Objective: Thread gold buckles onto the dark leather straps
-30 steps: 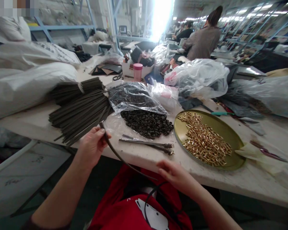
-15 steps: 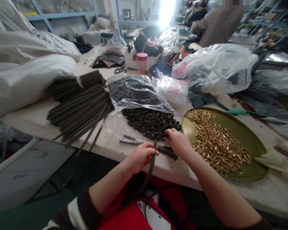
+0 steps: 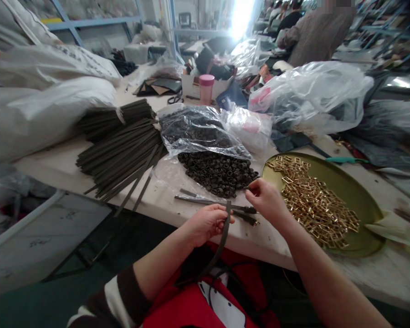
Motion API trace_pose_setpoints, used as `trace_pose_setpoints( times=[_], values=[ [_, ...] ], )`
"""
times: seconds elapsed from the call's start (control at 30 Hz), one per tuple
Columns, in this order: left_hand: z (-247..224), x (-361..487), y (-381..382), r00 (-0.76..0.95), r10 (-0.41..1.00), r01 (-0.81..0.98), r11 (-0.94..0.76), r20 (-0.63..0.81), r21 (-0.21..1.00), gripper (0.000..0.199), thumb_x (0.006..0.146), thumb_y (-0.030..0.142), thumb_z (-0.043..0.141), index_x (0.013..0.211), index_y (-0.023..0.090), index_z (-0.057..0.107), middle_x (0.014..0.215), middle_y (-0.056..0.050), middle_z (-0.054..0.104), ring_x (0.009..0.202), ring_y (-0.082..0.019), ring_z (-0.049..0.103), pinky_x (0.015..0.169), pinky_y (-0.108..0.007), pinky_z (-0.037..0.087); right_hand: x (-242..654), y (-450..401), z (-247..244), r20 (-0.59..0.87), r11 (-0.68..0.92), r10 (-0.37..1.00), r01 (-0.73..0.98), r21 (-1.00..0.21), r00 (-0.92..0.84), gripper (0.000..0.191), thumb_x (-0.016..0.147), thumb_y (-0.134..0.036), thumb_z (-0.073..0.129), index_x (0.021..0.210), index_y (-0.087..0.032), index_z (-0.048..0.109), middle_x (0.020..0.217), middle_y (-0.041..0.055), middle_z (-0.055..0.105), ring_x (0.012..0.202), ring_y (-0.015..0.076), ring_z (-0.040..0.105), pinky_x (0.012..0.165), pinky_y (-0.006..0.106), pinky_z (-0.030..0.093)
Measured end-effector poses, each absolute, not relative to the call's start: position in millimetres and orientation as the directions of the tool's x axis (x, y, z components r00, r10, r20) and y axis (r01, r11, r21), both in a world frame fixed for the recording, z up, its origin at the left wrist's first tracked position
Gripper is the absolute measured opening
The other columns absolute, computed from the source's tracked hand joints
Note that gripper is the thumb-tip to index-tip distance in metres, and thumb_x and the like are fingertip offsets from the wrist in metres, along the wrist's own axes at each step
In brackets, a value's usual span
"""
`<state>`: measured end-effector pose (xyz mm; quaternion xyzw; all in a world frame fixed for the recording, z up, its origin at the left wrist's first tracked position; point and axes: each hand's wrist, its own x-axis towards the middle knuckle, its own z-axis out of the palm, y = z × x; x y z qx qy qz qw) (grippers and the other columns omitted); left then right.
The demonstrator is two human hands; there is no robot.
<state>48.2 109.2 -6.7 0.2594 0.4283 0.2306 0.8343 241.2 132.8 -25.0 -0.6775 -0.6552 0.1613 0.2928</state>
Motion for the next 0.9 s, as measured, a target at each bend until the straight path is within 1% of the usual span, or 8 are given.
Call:
trace_pose_setpoints(
  times=[0.13,0.23,0.3,0.43,0.53,0.67,0.77,0.9],
  values=[
    [0.7,45.4,100.5,0.536,0.630,-0.163,0.730,-0.562,0.663,0.015,0.060,0.018,0.062,0.072,0.012,0.055,0.064,0.000,0.060,0.045,-0.002,0.039,0.044,-0.015,0.027,232.9,107.9,-12.6,0.032,-0.036,0.988,0.430,-0.902,0.150,0.015,0.070,-0.031,0.059,0.077,-0.019,0.053,0.064,-0.0016,0.054,0.056,0.0124,0.050,0.054,0.025,0.041],
    [5.3,44.1,94.0,0.593,0.608,-0.167,0.734,-0.528,0.658,0.017,0.060,0.018,0.064,0.075,0.013,0.057,0.062,0.002,0.058,0.045,-0.002,0.039,0.045,-0.016,0.028,222.6,87.8,-6.3,-0.057,-0.070,0.994,0.157,-0.985,0.090,0.023,0.070,-0.035,0.061,0.087,-0.020,0.055,0.070,-0.0015,0.058,0.062,0.0124,0.054,0.060,0.026,0.043],
    [6.9,43.1,90.0,0.646,0.577,-0.172,0.747,-0.499,0.642,0.020,0.059,0.017,0.066,0.078,0.013,0.059,0.061,0.003,0.056,0.045,-0.002,0.039,0.046,-0.017,0.029,216.9,76.6,-4.8,-0.114,-0.116,0.992,0.040,-0.992,0.051,0.025,0.071,-0.037,0.062,0.089,-0.021,0.056,0.072,-0.0013,0.060,0.064,0.0122,0.054,0.063,0.026,0.043],
    [7.1,41.6,82.0,0.686,0.558,-0.163,0.743,-0.467,0.649,0.022,0.060,0.020,0.068,0.079,0.012,0.059,0.064,0.002,0.056,0.046,-0.003,0.040,0.047,-0.018,0.030,210.9,61.5,-6.0,-0.181,-0.179,0.983,-0.098,-0.979,0.013,0.021,0.070,-0.036,0.067,0.077,-0.020,0.055,0.071,-0.0020,0.061,0.065,0.0117,0.054,0.065,0.026,0.042],
    [7.3,42.5,76.5,0.621,0.637,-0.114,0.650,-0.457,0.751,0.023,0.065,0.031,0.066,0.075,0.013,0.055,0.065,0.002,0.057,0.047,-0.004,0.040,0.047,-0.018,0.029,208.5,54.8,-7.0,-0.227,-0.226,0.974,-0.190,-0.955,-0.017,0.021,0.066,-0.035,0.070,0.070,-0.020,0.055,0.069,-0.0026,0.060,0.064,0.0114,0.052,0.065,0.026,0.042],
    [9.3,44.2,71.4,0.465,0.811,0.070,0.367,-0.356,0.928,0.023,0.073,0.036,0.057,0.068,0.014,0.052,0.059,0.003,0.052,0.051,-0.007,0.040,0.050,-0.019,0.030,204.1,48.4,-8.3,-0.267,-0.256,0.963,-0.343,-0.904,-0.015,0.022,0.063,-0.035,0.073,0.062,-0.019,0.056,0.068,-0.0023,0.059,0.061,0.0103,0.050,0.061,0.025,0.041],
    [10.1,43.7,67.6,0.436,0.868,0.112,0.210,-0.238,0.971,0.020,0.076,0.032,0.052,0.067,0.015,0.049,0.058,0.003,0.048,0.055,-0.008,0.041,0.054,-0.020,0.033,199.9,44.7,-9.7,-0.313,-0.277,0.950,-0.460,-0.844,0.002,0.019,0.062,-0.032,0.074,0.069,-0.021,0.061,0.068,-0.0031,0.060,0.060,0.0095,0.051,0.060,0.023,0.042],
    [10.1,42.4,60.3,0.406,0.897,0.154,0.120,-0.174,0.981,0.017,0.078,0.031,0.046,0.068,0.017,0.047,0.057,0.005,0.045,0.053,-0.008,0.041,0.052,-0.020,0.034,194.7,40.9,-11.2,-0.367,-0.321,0.930,-0.499,-0.805,-0.007,0.031,0.059,-0.034,0.076,0.087,-0.024,0.065,0.076,-0.0015,0.064,0.063,0.0100,0.055,0.063,0.025,0.044]
  ],
)
